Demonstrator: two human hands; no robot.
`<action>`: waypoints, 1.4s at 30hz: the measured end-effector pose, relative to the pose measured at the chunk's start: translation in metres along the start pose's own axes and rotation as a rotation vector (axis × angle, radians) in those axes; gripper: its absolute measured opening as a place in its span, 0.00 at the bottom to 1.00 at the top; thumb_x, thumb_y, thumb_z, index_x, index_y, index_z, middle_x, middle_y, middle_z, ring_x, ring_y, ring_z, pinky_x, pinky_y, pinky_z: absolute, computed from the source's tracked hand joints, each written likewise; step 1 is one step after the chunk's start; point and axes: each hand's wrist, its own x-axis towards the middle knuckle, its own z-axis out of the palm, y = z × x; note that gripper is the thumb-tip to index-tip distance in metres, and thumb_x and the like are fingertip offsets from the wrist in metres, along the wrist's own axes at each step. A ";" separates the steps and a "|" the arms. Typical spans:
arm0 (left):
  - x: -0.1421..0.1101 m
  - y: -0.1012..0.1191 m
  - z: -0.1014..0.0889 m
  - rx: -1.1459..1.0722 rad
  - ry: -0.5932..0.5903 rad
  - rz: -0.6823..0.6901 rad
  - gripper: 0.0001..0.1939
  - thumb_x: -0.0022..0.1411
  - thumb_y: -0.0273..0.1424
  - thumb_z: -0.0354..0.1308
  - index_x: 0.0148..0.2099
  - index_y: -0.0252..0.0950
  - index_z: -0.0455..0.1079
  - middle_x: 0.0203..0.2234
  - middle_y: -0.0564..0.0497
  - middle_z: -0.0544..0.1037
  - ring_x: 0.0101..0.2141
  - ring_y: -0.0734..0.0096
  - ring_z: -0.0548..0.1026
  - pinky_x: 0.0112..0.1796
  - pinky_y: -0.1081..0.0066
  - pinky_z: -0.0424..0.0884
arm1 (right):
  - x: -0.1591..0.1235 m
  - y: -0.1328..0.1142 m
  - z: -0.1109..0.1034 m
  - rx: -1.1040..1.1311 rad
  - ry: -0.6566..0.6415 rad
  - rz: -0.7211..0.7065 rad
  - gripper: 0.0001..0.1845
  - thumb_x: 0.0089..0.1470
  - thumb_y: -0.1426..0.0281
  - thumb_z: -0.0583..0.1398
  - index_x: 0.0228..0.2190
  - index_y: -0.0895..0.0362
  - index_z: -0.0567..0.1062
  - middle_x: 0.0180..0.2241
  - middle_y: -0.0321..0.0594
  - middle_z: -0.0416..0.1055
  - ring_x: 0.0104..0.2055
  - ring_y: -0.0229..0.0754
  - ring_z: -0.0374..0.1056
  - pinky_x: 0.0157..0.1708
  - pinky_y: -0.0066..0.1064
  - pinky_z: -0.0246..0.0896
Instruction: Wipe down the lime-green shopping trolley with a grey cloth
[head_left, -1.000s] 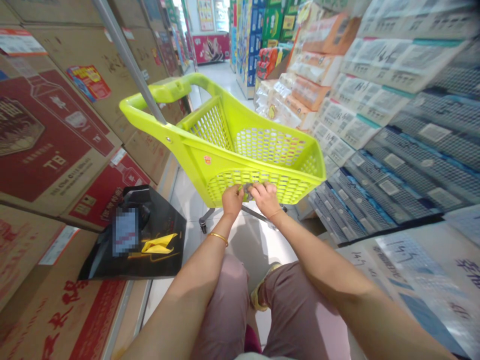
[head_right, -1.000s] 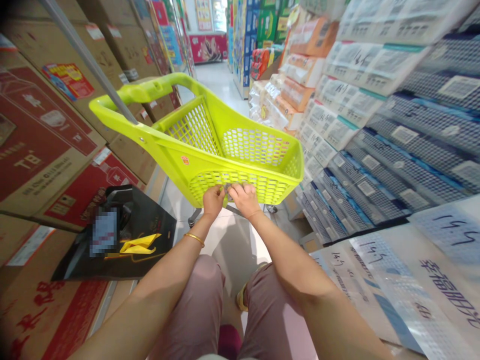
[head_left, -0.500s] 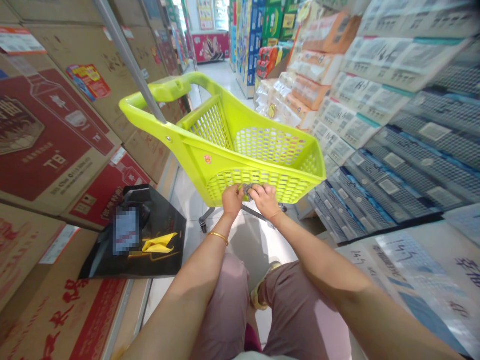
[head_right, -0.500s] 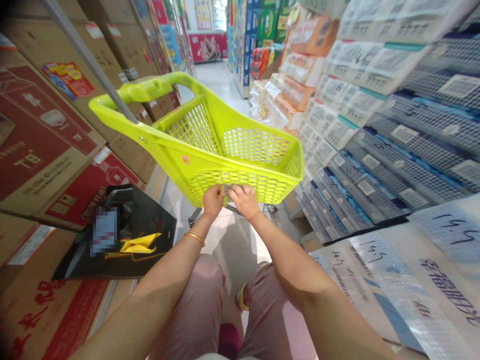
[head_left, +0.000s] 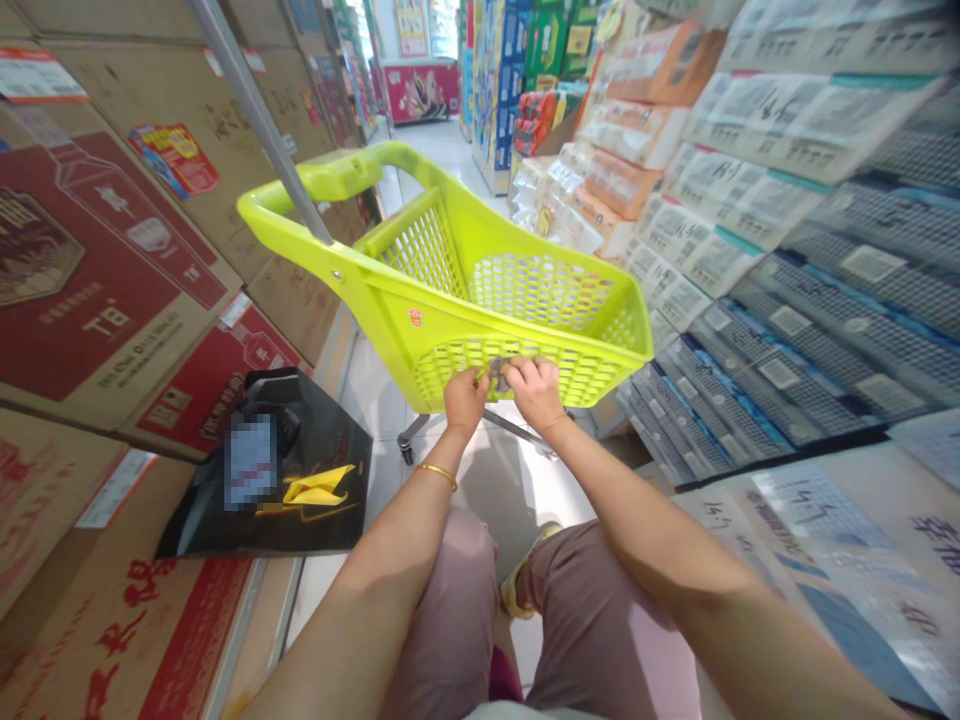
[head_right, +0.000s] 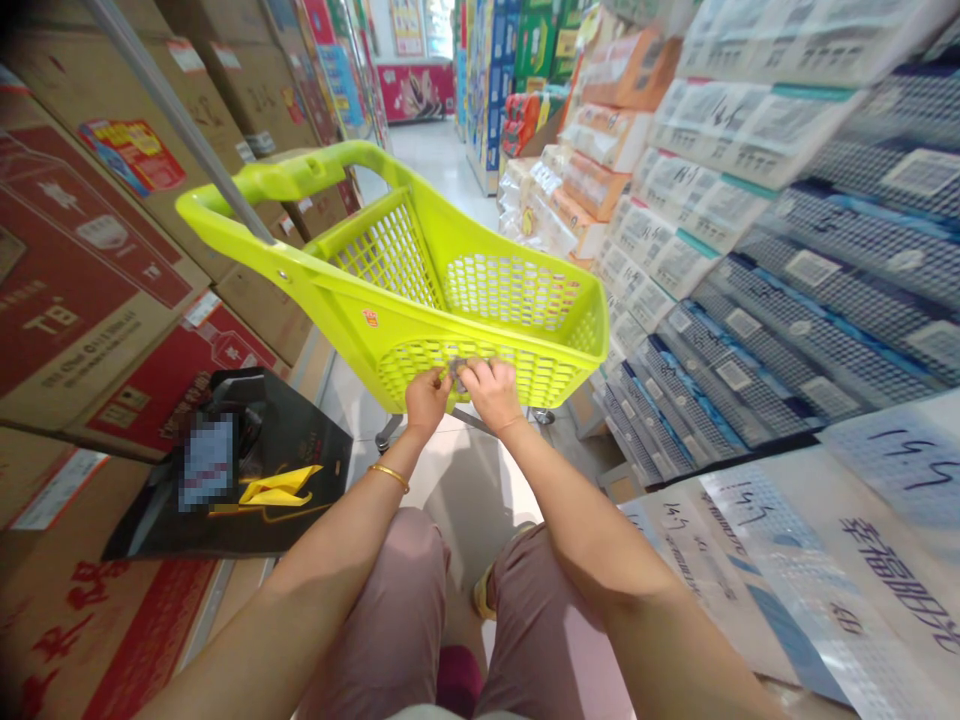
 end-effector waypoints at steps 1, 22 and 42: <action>0.000 0.000 0.000 0.002 0.003 0.003 0.14 0.62 0.36 0.51 0.38 0.34 0.74 0.24 0.48 0.75 0.30 0.68 0.71 0.34 0.72 0.62 | 0.005 0.001 -0.004 0.005 0.044 0.046 0.15 0.60 0.70 0.49 0.43 0.49 0.72 0.43 0.42 0.69 0.45 0.46 0.53 0.42 0.38 0.43; -0.002 0.000 -0.004 0.000 0.027 0.005 0.15 0.62 0.38 0.50 0.37 0.34 0.73 0.24 0.48 0.75 0.30 0.68 0.70 0.34 0.72 0.62 | -0.031 -0.006 0.020 -0.021 -0.256 -0.196 0.14 0.60 0.70 0.49 0.42 0.52 0.71 0.44 0.41 0.69 0.44 0.44 0.55 0.42 0.36 0.46; -0.006 0.026 -0.040 0.257 0.019 0.163 0.16 0.62 0.39 0.50 0.44 0.34 0.73 0.25 0.45 0.77 0.31 0.64 0.73 0.35 0.69 0.62 | 0.010 0.002 -0.027 0.153 0.262 0.185 0.17 0.53 0.77 0.50 0.38 0.52 0.74 0.40 0.43 0.66 0.43 0.46 0.54 0.43 0.37 0.49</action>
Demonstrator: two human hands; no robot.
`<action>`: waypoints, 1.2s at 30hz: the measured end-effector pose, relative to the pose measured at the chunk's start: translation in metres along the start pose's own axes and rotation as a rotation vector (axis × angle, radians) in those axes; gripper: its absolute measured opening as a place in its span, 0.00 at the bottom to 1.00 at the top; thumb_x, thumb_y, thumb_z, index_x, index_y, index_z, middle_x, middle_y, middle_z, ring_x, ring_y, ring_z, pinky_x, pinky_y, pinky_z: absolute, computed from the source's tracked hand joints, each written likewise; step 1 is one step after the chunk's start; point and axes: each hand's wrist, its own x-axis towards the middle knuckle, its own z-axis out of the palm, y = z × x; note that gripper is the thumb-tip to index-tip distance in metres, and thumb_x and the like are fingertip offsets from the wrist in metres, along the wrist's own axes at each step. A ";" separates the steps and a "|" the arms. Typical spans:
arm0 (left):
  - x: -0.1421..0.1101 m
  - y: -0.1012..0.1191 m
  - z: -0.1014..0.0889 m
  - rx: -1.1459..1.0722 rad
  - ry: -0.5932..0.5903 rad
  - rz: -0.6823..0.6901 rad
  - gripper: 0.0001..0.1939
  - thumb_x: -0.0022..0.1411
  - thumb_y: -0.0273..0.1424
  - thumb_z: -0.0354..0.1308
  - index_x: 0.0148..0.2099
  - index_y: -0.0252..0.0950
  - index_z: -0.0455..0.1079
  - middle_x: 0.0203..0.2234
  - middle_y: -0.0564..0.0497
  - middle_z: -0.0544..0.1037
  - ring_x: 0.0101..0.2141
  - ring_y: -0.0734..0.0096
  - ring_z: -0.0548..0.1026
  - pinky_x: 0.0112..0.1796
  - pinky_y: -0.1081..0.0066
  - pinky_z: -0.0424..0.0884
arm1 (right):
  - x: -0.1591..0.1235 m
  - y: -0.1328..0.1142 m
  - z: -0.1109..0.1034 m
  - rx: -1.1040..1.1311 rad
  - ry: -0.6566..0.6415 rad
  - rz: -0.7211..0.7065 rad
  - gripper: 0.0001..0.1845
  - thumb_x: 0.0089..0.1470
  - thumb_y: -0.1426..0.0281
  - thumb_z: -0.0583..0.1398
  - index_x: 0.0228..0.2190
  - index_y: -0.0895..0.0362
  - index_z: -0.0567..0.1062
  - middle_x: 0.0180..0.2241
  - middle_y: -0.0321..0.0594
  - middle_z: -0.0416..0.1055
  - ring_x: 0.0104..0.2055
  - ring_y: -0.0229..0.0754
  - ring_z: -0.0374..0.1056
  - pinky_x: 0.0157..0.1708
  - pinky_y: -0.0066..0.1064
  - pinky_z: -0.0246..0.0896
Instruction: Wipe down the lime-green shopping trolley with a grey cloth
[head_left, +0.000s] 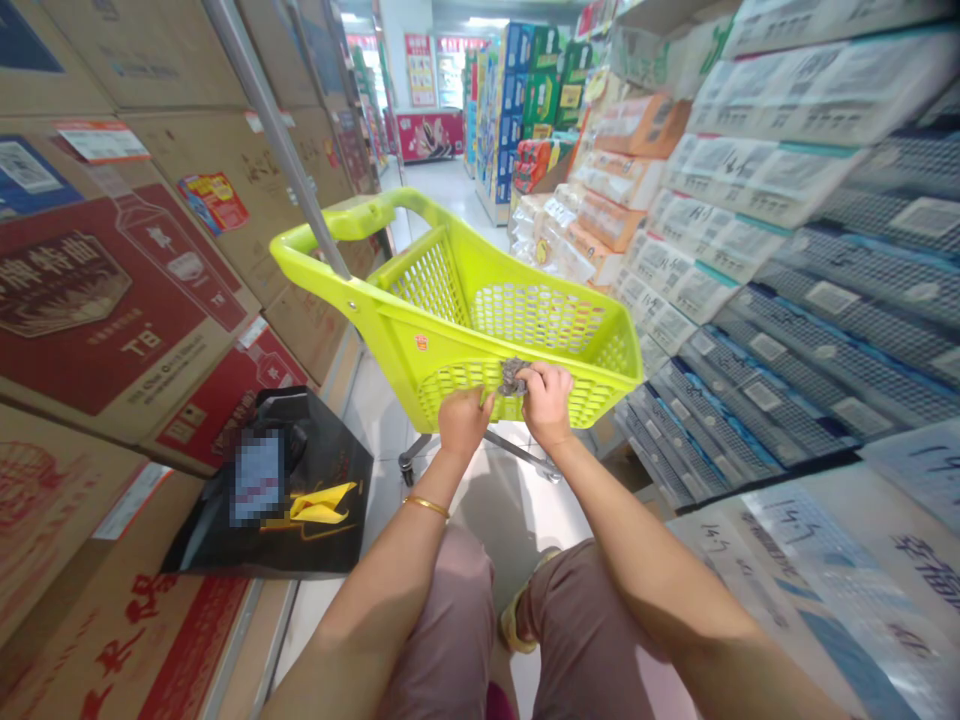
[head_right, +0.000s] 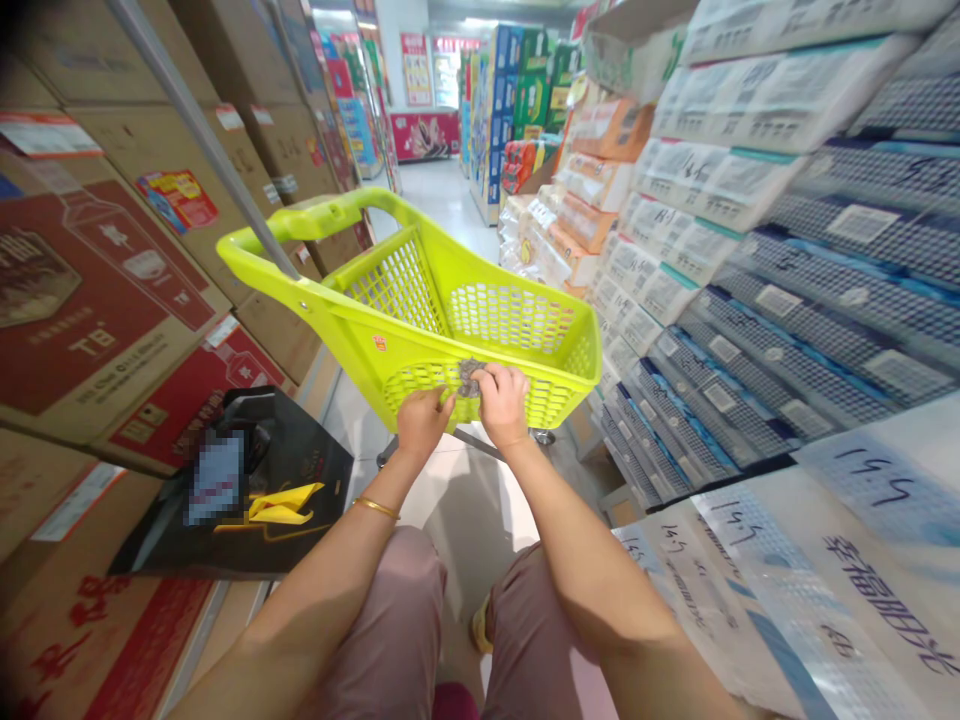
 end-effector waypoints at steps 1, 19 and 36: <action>0.001 0.004 -0.004 0.002 -0.001 0.051 0.16 0.63 0.37 0.49 0.45 0.34 0.72 0.26 0.44 0.77 0.33 0.63 0.73 0.36 0.68 0.62 | 0.001 -0.001 0.000 0.003 0.000 0.004 0.17 0.52 0.78 0.50 0.38 0.52 0.73 0.40 0.43 0.66 0.43 0.46 0.54 0.43 0.37 0.49; 0.029 0.053 0.002 -0.120 -0.085 -0.138 0.10 0.61 0.34 0.51 0.36 0.36 0.70 0.26 0.49 0.75 0.33 0.66 0.72 0.33 0.70 0.61 | 0.008 0.015 -0.016 0.073 0.095 0.161 0.16 0.46 0.80 0.51 0.35 0.56 0.72 0.39 0.44 0.64 0.43 0.45 0.55 0.43 0.36 0.52; 0.027 0.053 0.006 -0.077 -0.038 -0.087 0.10 0.59 0.24 0.45 0.31 0.34 0.68 0.28 0.44 0.75 0.34 0.64 0.71 0.37 0.67 0.62 | -0.017 0.022 0.021 -0.134 0.072 -0.114 0.14 0.57 0.74 0.51 0.35 0.52 0.75 0.37 0.42 0.67 0.41 0.44 0.54 0.40 0.34 0.47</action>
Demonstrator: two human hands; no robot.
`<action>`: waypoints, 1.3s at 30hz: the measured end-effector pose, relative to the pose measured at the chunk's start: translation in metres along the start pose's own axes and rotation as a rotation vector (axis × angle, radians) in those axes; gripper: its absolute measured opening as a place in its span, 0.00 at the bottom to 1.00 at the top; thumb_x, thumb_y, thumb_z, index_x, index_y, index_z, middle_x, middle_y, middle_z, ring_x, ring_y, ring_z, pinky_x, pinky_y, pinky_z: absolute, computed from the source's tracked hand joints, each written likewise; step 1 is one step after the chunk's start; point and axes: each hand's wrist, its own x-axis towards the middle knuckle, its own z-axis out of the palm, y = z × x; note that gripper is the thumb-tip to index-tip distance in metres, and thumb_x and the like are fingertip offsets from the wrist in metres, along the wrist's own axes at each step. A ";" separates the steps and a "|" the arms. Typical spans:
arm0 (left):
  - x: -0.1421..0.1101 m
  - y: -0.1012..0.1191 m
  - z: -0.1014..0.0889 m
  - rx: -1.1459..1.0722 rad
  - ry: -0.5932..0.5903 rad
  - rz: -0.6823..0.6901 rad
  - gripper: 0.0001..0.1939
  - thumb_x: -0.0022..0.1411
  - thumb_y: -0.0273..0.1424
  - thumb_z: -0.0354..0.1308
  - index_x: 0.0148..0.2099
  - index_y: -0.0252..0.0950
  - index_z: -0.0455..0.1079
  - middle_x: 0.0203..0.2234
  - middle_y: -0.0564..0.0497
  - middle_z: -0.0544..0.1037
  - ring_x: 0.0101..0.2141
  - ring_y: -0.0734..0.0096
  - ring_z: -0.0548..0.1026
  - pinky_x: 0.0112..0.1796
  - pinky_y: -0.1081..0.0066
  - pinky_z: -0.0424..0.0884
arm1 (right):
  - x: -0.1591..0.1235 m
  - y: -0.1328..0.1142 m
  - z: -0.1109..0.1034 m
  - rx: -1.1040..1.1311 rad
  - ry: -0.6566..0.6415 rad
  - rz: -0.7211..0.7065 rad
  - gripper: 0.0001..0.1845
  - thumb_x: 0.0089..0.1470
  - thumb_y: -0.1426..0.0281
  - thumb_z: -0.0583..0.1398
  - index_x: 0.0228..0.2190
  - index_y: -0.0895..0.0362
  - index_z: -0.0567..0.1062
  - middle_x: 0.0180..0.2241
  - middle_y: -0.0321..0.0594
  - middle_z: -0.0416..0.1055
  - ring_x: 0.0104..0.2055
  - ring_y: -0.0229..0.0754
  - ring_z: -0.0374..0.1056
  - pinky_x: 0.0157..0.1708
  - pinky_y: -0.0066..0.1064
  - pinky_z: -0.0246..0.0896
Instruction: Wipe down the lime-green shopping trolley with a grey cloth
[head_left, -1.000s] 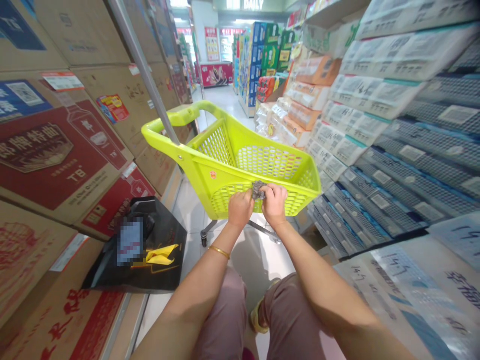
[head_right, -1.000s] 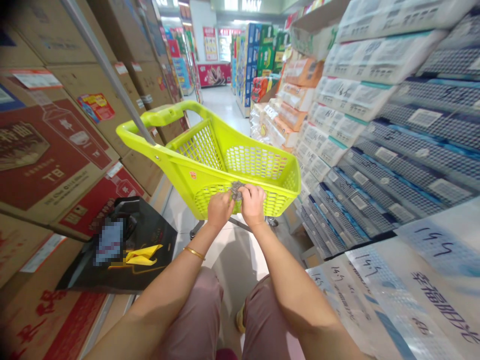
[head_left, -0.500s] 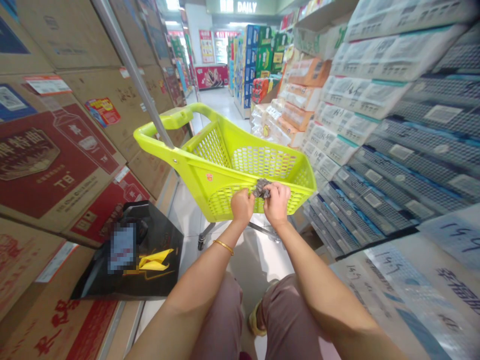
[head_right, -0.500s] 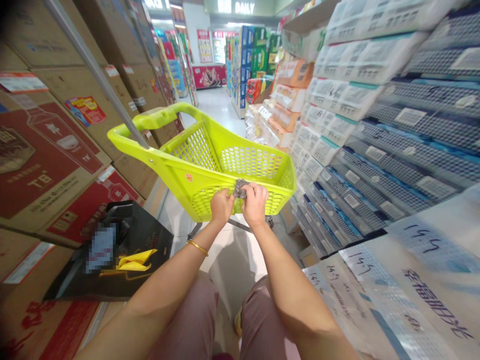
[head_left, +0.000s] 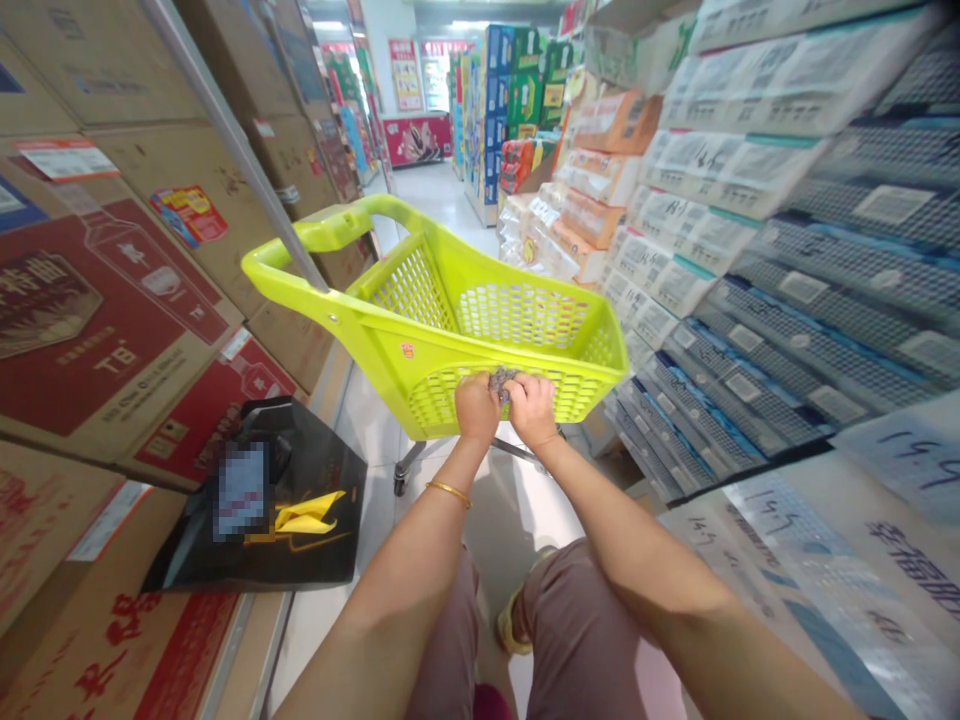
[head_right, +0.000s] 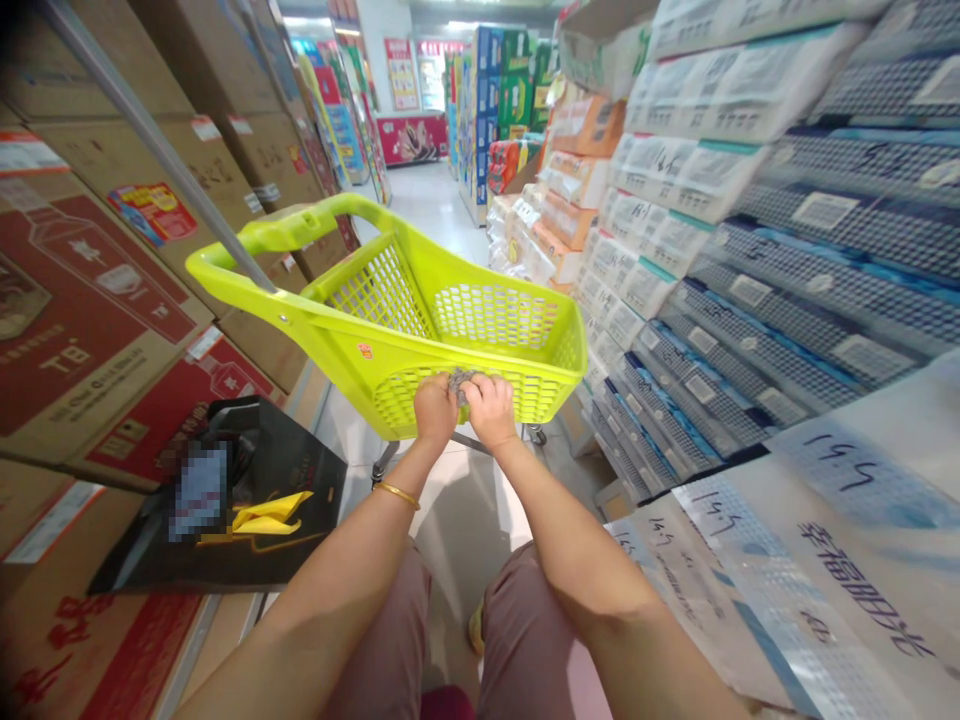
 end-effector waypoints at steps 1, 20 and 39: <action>-0.001 -0.002 -0.001 0.023 0.001 0.016 0.11 0.60 0.25 0.45 0.32 0.34 0.68 0.29 0.44 0.75 0.34 0.63 0.71 0.37 0.67 0.62 | -0.003 0.000 0.000 0.005 -0.022 0.008 0.14 0.57 0.74 0.50 0.35 0.52 0.76 0.37 0.42 0.68 0.41 0.44 0.54 0.40 0.34 0.47; 0.000 -0.026 -0.007 0.211 0.063 0.068 0.19 0.65 0.39 0.42 0.33 0.35 0.70 0.26 0.44 0.76 0.31 0.63 0.73 0.34 0.66 0.57 | 0.049 -0.005 -0.025 0.029 0.132 0.079 0.14 0.58 0.73 0.50 0.39 0.49 0.74 0.40 0.39 0.67 0.44 0.43 0.53 0.45 0.35 0.45; 0.005 -0.034 -0.009 0.208 0.040 0.096 0.21 0.66 0.40 0.39 0.33 0.36 0.69 0.27 0.45 0.76 0.32 0.64 0.73 0.35 0.67 0.56 | -0.004 -0.001 0.001 0.070 -0.293 -0.115 0.13 0.59 0.71 0.51 0.40 0.49 0.73 0.42 0.40 0.70 0.44 0.43 0.54 0.43 0.35 0.45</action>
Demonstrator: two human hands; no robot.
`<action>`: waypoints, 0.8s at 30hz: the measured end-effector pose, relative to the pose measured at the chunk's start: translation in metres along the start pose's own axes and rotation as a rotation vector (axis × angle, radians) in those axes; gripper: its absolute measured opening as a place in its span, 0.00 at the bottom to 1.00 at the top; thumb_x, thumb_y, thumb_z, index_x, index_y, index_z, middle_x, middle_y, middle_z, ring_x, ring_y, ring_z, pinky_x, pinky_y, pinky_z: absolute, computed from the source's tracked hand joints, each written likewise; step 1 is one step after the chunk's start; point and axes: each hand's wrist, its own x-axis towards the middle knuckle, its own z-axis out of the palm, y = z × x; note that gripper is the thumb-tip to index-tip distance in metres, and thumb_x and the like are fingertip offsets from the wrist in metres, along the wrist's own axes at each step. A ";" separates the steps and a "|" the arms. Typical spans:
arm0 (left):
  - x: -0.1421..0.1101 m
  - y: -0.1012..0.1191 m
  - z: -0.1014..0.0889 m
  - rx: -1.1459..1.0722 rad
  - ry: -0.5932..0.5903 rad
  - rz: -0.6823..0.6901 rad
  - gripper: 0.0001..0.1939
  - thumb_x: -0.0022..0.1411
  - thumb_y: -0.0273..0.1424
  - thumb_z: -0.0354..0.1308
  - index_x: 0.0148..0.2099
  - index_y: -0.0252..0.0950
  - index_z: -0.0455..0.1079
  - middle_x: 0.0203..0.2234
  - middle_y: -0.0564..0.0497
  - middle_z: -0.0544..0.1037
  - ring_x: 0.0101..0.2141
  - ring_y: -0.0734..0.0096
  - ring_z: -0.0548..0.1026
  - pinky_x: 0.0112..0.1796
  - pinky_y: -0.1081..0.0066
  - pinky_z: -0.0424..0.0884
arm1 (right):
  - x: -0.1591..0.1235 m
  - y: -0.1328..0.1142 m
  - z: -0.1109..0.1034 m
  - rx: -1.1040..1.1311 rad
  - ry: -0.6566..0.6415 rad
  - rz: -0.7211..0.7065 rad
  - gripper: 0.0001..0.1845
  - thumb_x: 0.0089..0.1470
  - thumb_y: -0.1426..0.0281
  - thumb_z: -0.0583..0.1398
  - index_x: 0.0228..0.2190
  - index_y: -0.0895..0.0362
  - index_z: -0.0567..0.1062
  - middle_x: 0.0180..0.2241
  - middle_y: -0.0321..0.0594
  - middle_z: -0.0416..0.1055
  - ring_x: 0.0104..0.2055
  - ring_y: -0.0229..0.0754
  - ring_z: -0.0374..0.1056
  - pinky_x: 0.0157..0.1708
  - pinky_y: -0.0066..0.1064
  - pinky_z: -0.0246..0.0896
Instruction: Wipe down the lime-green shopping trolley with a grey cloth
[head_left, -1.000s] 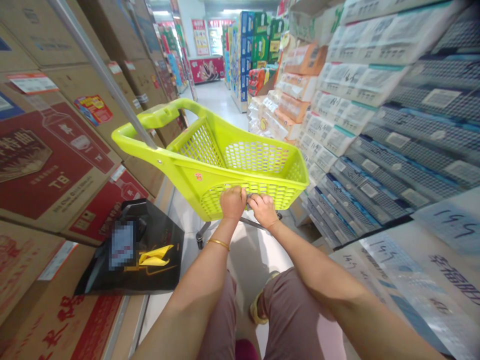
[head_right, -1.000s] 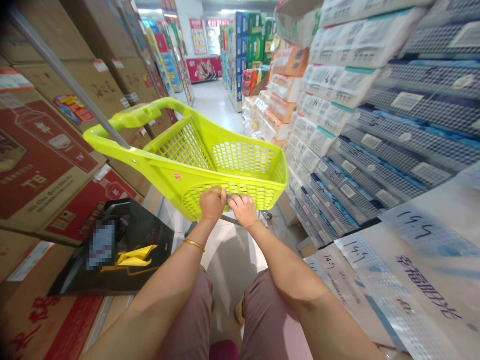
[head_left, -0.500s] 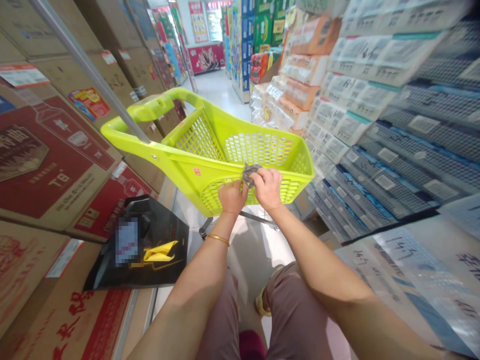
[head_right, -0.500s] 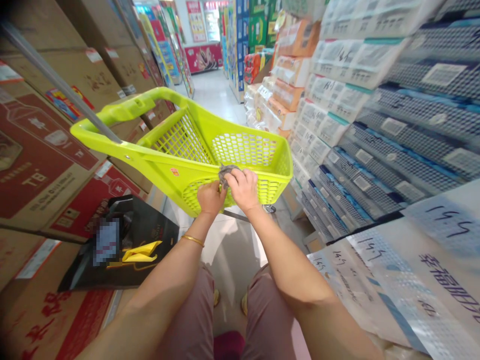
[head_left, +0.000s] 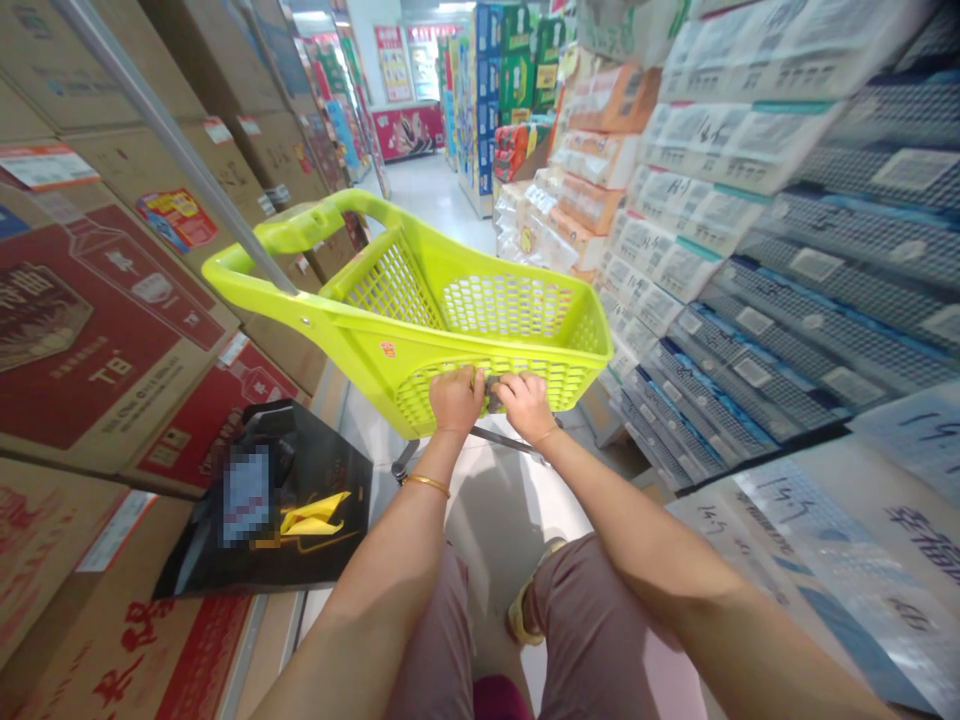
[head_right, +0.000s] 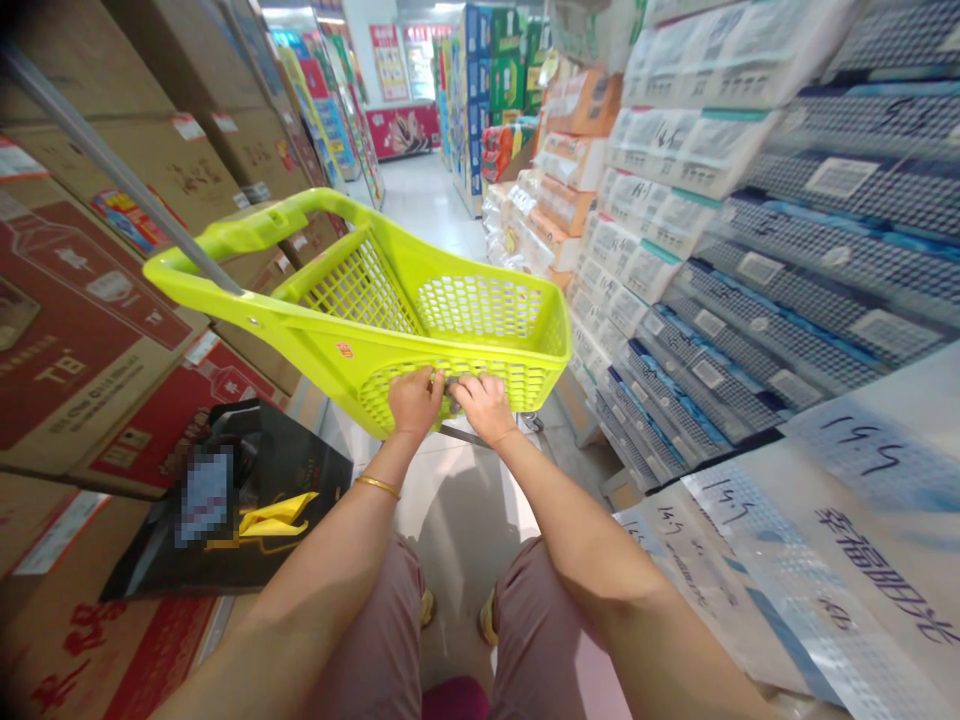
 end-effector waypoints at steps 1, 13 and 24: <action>0.000 -0.001 0.000 0.001 -0.001 0.003 0.20 0.66 0.40 0.39 0.33 0.36 0.69 0.27 0.45 0.76 0.32 0.64 0.73 0.35 0.67 0.56 | 0.006 0.000 -0.004 -0.006 0.040 0.028 0.14 0.59 0.71 0.51 0.41 0.49 0.73 0.42 0.40 0.70 0.44 0.43 0.53 0.43 0.36 0.45; 0.004 -0.006 -0.005 0.005 -0.052 0.036 0.20 0.65 0.40 0.41 0.32 0.37 0.69 0.25 0.46 0.76 0.30 0.66 0.73 0.34 0.68 0.57 | 0.027 0.000 -0.011 0.019 0.180 0.139 0.15 0.58 0.72 0.51 0.41 0.45 0.74 0.42 0.40 0.68 0.45 0.45 0.52 0.45 0.37 0.43; 0.005 -0.010 -0.004 0.001 -0.022 0.051 0.23 0.66 0.40 0.38 0.34 0.36 0.70 0.26 0.44 0.77 0.31 0.66 0.73 0.35 0.69 0.58 | -0.013 -0.004 0.013 0.002 -0.123 -0.090 0.10 0.58 0.67 0.53 0.39 0.49 0.73 0.43 0.39 0.69 0.43 0.42 0.53 0.41 0.34 0.45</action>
